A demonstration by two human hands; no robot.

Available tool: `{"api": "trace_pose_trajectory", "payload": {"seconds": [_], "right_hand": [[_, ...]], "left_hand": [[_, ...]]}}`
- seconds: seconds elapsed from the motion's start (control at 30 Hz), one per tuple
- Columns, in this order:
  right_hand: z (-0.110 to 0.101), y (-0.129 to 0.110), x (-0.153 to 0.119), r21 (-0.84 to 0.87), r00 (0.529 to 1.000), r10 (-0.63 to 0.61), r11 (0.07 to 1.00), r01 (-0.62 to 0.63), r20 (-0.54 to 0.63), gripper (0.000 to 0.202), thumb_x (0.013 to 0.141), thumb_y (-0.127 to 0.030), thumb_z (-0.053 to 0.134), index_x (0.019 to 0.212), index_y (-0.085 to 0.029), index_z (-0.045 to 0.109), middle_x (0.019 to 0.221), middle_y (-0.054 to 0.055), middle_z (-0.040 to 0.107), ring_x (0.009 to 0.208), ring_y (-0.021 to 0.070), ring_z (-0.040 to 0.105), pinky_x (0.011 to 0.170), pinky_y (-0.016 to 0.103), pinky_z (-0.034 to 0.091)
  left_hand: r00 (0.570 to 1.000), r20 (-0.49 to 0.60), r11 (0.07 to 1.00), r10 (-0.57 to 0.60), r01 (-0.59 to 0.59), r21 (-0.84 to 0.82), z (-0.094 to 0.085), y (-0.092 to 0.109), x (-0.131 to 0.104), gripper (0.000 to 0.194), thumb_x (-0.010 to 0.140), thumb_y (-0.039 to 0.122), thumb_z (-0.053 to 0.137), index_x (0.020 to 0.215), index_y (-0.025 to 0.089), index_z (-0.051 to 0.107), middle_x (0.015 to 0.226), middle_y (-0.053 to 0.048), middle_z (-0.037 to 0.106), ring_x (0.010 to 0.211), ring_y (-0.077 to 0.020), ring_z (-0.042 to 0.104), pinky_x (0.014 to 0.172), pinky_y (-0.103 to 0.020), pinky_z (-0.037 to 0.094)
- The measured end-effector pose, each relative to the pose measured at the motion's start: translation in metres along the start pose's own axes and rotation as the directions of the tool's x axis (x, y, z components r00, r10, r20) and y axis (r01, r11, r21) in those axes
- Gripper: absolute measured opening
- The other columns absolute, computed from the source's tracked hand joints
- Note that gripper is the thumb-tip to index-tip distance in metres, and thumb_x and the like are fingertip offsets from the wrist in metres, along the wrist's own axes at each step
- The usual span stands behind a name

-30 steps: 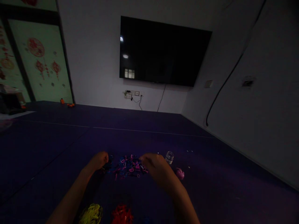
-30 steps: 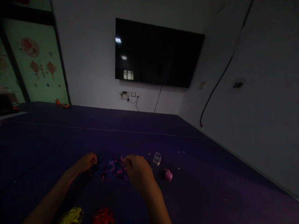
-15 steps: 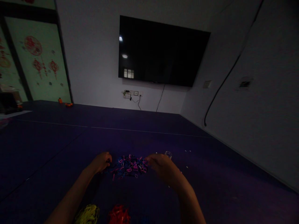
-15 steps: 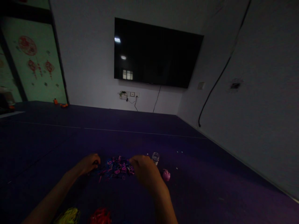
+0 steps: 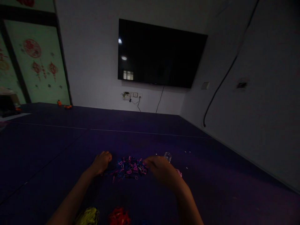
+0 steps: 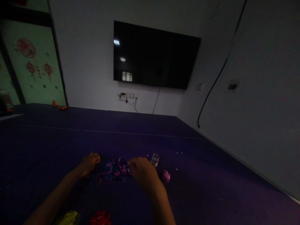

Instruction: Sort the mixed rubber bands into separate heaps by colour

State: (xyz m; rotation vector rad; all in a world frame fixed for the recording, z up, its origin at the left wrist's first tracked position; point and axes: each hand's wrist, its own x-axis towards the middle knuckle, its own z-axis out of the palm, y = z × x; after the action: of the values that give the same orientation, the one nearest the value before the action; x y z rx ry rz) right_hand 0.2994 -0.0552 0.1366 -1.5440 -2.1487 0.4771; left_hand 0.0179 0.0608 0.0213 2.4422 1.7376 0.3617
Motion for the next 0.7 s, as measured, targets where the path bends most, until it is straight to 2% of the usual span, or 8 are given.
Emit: {"api": "trace_pose_trajectory", "payload": {"seconds": [0.23,0.33,0.37,0.43,0.5,0.53,0.6,0.7], "right_hand": [[0.007,0.001,0.004,0.063,1.000,-0.012,0.998,0.013,-0.006,0.031,0.086,-0.027,0.042,0.061,-0.016,0.057,0.057,0.000,0.053,0.056,0.0127,0.048,0.055,0.025,0.026],[0.027,0.004,0.018,0.345,1.000,-0.021,0.938,0.021,-0.005,0.028,0.084,-0.031,0.047,0.066,-0.015,0.060,0.062,0.001,0.056,0.060,0.0136,0.051,0.058,0.025,0.033],[0.036,0.004,0.024,0.517,1.000,0.018,0.856,-0.015,0.000,0.026,0.083,-0.034,0.049,0.074,-0.014,0.063,0.070,0.003,0.060,0.065,0.0147,0.054,0.062,0.026,0.036],[0.055,0.001,0.036,0.860,0.983,0.165,0.488,-0.148,0.075,0.030,0.083,-0.041,0.052,0.093,-0.015,0.062,0.088,0.007,0.063,0.079,0.0171,0.059,0.072,0.029,0.043],[0.072,-0.005,0.044,0.964,0.952,0.186,0.063,-0.258,0.242,0.035,0.083,-0.044,0.051,0.100,-0.014,0.058,0.095,0.011,0.062,0.085,0.0180,0.061,0.081,0.034,0.044],[0.079,-0.008,0.047,0.944,0.931,0.162,-0.090,-0.316,0.327,0.035,0.085,-0.044,0.049,0.099,-0.013,0.056,0.094,0.012,0.062,0.085,0.0182,0.062,0.082,0.035,0.044],[0.091,-0.012,0.049,0.872,0.892,0.102,-0.282,-0.399,0.441,0.031,0.089,-0.041,0.043,0.093,-0.013,0.054,0.087,0.012,0.061,0.082,0.0185,0.063,0.082,0.037,0.046],[0.098,-0.011,0.050,0.842,0.896,0.088,-0.392,-0.370,0.435,0.022,0.092,-0.031,0.040,0.087,-0.015,0.054,0.080,0.007,0.060,0.078,0.0160,0.063,0.077,0.033,0.050]], "left_hand": [[0.998,-0.060,0.963,-0.013,-0.003,-0.270,-0.019,0.002,0.003,0.019,0.081,0.020,0.033,0.074,0.018,0.051,0.075,-0.002,0.058,0.073,-0.0163,0.055,0.067,-0.026,0.043],[0.999,-0.038,0.894,0.024,-0.038,-0.447,-0.025,0.016,0.001,0.019,0.082,0.027,0.037,0.074,0.018,0.051,0.065,0.001,0.056,0.063,-0.0141,0.055,0.058,-0.022,0.042],[0.998,-0.038,0.846,0.047,-0.060,-0.530,-0.027,0.023,0.000,0.019,0.082,0.030,0.039,0.073,0.018,0.052,0.063,0.002,0.056,0.062,-0.0137,0.054,0.057,-0.022,0.042],[0.992,-0.071,0.760,0.104,-0.125,-0.638,-0.035,0.042,-0.005,0.020,0.080,0.033,0.046,0.072,0.017,0.054,0.064,0.001,0.058,0.062,-0.0135,0.055,0.058,-0.022,0.043],[0.978,-0.101,0.722,0.184,-0.204,-0.661,-0.044,0.063,-0.012,0.018,0.079,0.031,0.049,0.075,0.016,0.058,0.071,-0.001,0.063,0.068,-0.0143,0.059,0.065,-0.024,0.045],[0.971,-0.125,0.716,0.203,-0.234,-0.658,-0.049,0.074,-0.016,0.016,0.079,0.027,0.049,0.077,0.016,0.061,0.076,-0.002,0.066,0.074,-0.0149,0.060,0.069,-0.025,0.046],[0.961,-0.141,0.738,0.238,-0.273,-0.617,-0.058,0.091,-0.024,0.018,0.077,0.021,0.049,0.080,0.017,0.066,0.083,-0.003,0.070,0.080,-0.0155,0.062,0.075,-0.026,0.046],[0.950,-0.161,0.752,0.267,-0.309,-0.582,-0.067,0.101,-0.031,0.020,0.076,0.020,0.052,0.084,0.019,0.070,0.090,-0.003,0.072,0.086,-0.0165,0.064,0.081,-0.027,0.046]]}}
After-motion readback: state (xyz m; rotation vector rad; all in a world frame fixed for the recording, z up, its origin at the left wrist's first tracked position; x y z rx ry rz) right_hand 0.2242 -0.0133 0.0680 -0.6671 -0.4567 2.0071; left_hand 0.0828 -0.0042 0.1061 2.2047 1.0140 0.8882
